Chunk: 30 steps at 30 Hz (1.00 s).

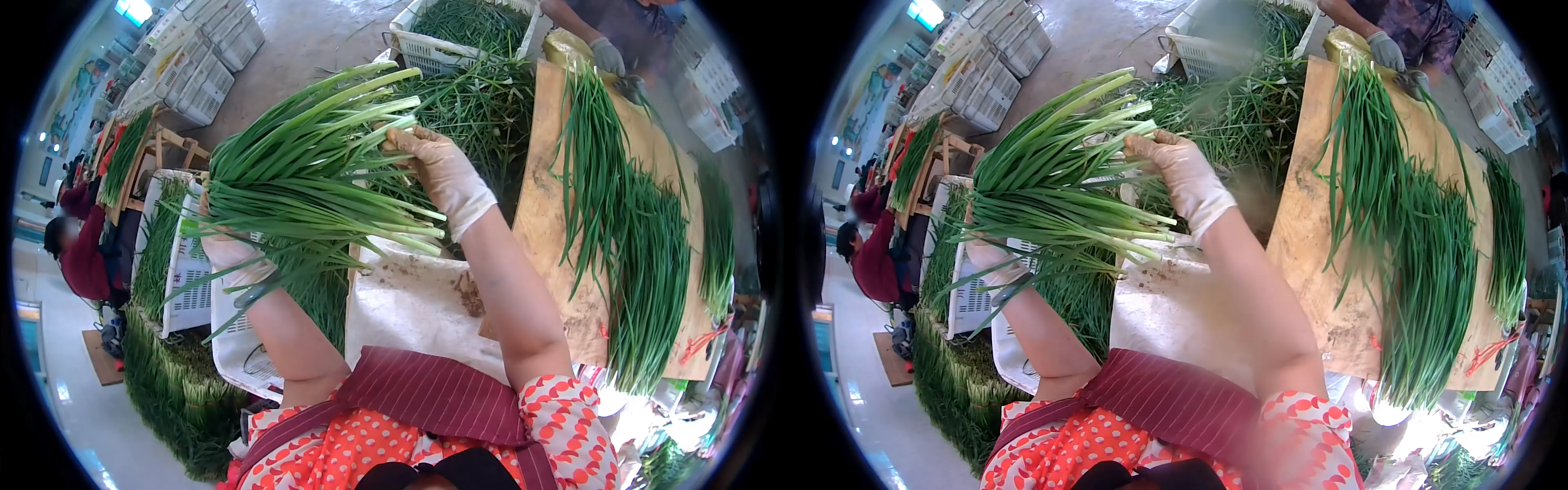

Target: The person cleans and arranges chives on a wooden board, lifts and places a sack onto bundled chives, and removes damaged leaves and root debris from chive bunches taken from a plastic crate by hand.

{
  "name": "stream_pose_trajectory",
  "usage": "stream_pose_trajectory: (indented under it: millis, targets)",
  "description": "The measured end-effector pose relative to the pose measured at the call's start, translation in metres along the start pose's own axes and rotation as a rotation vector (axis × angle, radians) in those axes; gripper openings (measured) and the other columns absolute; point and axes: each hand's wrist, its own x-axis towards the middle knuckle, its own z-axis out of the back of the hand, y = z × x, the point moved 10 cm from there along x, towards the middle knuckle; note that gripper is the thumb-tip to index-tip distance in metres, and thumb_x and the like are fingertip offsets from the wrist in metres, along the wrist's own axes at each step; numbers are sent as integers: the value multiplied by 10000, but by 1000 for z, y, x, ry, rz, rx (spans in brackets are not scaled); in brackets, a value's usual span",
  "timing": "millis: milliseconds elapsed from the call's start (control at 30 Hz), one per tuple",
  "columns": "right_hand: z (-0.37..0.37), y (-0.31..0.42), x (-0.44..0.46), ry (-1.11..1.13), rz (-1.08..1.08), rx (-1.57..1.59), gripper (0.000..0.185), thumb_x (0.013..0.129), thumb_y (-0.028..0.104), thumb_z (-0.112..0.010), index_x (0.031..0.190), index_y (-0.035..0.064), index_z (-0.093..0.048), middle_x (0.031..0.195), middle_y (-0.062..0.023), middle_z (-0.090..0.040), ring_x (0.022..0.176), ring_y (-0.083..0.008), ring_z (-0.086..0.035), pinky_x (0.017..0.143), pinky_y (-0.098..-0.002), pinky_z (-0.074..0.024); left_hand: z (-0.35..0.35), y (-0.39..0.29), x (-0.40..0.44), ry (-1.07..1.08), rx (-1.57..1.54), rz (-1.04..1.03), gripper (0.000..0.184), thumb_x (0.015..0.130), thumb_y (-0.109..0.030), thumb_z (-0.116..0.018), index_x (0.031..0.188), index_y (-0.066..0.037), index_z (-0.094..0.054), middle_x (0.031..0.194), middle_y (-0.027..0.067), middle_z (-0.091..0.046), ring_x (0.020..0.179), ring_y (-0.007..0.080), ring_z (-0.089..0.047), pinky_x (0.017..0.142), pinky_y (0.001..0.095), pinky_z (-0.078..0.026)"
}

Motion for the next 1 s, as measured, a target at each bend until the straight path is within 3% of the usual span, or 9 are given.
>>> stream_pose_trajectory:
  millis: [33,133,200,300,533,633,733,800,1000]
  targets:
    - [3,-4,-1,-40,0,96,308,810,204,-651,1025,-4,-577,893,-71,-636,850,-156,-591,779,-295,-459,7,1,5,-1,0,1,346,917,-237,-404,1184,-32,-485,1158,133,-541,1028,241,-546,891,396,-460]
    - [10,-12,-8,-150,-26,261,159,814,110,-633,939,20,-595,843,-61,-643,766,-146,-603,739,-285,-468,-16,13,13,843,-299,209,338,921,-220,-408,1187,-23,-478,1154,126,-549,1012,223,-557,891,378,-457]
    - [14,-6,-10,-99,35,152,153,816,106,-630,943,24,-608,848,-57,-646,752,-131,-602,729,-267,-474,54,-2,65,365,78,-153,362,925,-203,-394,1213,10,-443,1206,188,-494,1064,293,-520,917,436,-444]
    - [-2,15,-19,-11,54,-122,188,811,93,-630,983,19,-621,890,-56,-649,779,-111,-602,741,-243,-475,-10,-16,-2,221,215,-216,367,901,-206,-468,1193,16,-455,1105,159,-563,948,261,-586,836,385,-497]
    - [-6,7,-18,-49,62,-327,160,823,163,-637,889,18,-653,835,-34,-659,777,-92,-578,728,-231,-450,-24,-2,-7,364,-70,-51,365,873,-163,-520,1187,12,-458,1089,171,-563,919,254,-592,802,388,-516]
    - [-6,38,-30,-154,279,-457,202,879,211,-566,791,34,-606,788,-57,-649,736,-113,-562,734,-258,-439,-29,-18,-16,416,141,-274,348,869,-149,-518,1176,6,-469,1082,170,-566,912,253,-594,795,389,-519]
    - [58,49,-35,-384,388,-206,193,900,224,-529,851,59,-615,864,-33,-645,763,-105,-537,757,-242,-420,-22,-14,-13,347,49,-143,337,870,-159,-513,1162,6,-477,1082,163,-568,905,251,-596,797,388,-518]
    - [82,55,-42,-532,422,-294,236,886,294,-553,966,85,-628,890,1,-627,774,-86,-551,742,-204,-410,-27,-29,-29,315,143,-302,328,879,-155,-495,1164,5,-476,1088,164,-566,922,251,-592,816,392,-511]
    - [26,5,-23,-127,84,-444,373,811,256,-661,1089,16,-594,953,-43,-634,835,-102,-580,797,-236,-437,-14,-12,-2,263,24,-130,317,905,-145,-426,1186,-7,-475,1091,163,-567,935,268,-587,824,399,-508]
